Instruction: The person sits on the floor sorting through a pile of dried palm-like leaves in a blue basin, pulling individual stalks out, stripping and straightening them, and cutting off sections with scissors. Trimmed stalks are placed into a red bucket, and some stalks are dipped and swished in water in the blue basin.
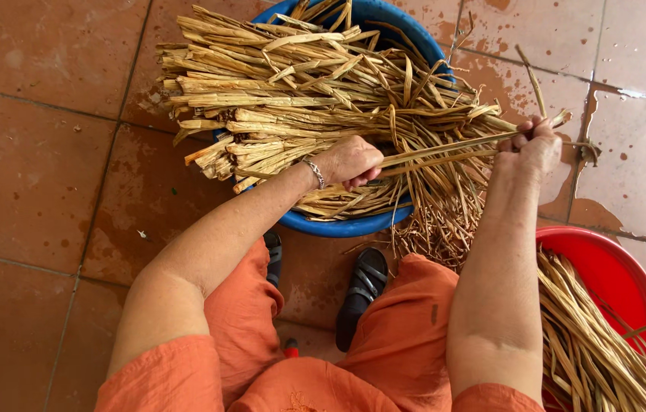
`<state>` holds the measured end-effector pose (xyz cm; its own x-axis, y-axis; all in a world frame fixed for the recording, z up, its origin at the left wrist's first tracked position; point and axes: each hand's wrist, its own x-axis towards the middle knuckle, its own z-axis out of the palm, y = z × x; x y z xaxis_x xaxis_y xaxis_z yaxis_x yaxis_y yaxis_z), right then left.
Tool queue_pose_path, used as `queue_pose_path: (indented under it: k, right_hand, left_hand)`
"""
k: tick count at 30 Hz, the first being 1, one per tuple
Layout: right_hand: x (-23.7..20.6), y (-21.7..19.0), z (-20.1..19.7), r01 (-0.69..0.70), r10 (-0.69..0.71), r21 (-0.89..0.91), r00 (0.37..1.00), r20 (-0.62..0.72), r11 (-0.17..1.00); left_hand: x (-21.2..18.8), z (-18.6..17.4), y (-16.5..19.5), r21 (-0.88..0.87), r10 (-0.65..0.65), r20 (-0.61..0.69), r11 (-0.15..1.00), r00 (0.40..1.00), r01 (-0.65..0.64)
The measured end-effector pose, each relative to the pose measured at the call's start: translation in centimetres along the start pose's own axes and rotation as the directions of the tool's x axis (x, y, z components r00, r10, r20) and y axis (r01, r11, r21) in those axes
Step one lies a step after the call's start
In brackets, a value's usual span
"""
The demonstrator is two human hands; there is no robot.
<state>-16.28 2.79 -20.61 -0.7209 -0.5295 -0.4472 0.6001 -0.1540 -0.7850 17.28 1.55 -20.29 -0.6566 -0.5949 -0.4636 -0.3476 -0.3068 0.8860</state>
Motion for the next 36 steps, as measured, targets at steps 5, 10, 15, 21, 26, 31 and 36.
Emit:
queue_pose_path:
  k: [5,10,15,21,26,31,36]
  right_hand:
    - [5.4,-2.5,-4.3,-0.021,0.023,0.193,1.0,-0.008,0.981]
    - [7.8,-3.8,-8.4,0.087,-0.07,0.175,0.993,-0.098,0.981]
    - [8.9,-6.9,-12.6,0.132,-0.077,0.209,0.964,-0.253,0.969]
    - [9.0,-7.2,-14.5,0.138,-0.087,0.165,0.956,-0.282,0.977]
    - [9.2,-7.6,-14.7,0.24,-0.175,0.185,0.935,-0.31,0.953]
    - [8.7,-7.6,-14.0,0.207,-0.197,0.242,0.978,-0.066,0.948]
    - [6.4,-7.3,-11.8,0.171,-0.186,0.298,0.982,0.022,0.939]
  left_hand:
    - [-0.7,-2.9,-2.4,0.237,0.044,0.014,0.97,0.999,-0.046]
    - [-2.0,-4.8,-5.4,0.178,-0.041,0.078,0.984,0.996,0.027]
    - [-4.7,-8.0,-7.5,0.159,-0.186,-0.024,0.969,0.982,0.187]
    - [-5.6,-9.6,-8.8,0.066,-0.234,0.014,0.97,0.972,0.232]
    - [-7.2,-11.2,-9.5,0.144,-0.179,0.036,0.974,0.983,0.173]
    - [-7.0,-12.0,-10.4,0.324,-0.234,-0.203,0.9,0.951,0.291]
    - [-4.3,-10.2,-10.4,0.705,0.005,-0.503,0.58,0.864,0.408]
